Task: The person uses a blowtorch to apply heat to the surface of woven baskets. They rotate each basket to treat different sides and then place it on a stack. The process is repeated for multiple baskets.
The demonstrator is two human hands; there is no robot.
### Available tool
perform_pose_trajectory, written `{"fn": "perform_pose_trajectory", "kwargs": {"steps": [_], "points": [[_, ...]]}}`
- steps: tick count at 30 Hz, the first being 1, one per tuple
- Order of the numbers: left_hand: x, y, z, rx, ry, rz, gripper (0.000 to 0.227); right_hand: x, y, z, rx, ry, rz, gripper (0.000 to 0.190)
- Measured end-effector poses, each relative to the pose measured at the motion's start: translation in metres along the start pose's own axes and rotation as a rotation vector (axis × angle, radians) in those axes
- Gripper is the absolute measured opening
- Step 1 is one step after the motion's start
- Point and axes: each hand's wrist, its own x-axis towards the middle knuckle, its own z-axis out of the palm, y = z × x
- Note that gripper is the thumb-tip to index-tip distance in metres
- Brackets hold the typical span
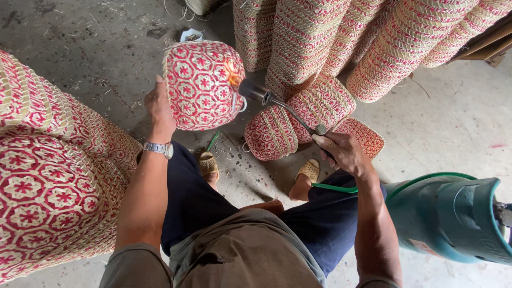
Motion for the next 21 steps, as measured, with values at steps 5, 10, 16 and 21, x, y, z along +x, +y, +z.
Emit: {"fn": "perform_pose_trajectory", "kwargs": {"steps": [5,10,16,21], "points": [[0.001,0.005,0.000,-0.197,0.197,-0.245,0.047,-0.003,0.011,0.008,-0.077,-0.045,0.120,0.039],[0.002,-0.001,-0.004,-0.416,0.177,-0.239,0.049,0.000,0.016,0.014,-0.046,-0.001,0.002,0.034],[-0.001,-0.006,-0.004,-0.358,0.201,-0.237,0.050,-0.002,0.012,0.025,-0.041,-0.044,0.001,0.031],[-0.016,-0.010,-0.003,-0.275,0.082,-0.086,0.050,-0.001,0.014,0.031,-0.029,-0.086,-0.012,0.036]]}}
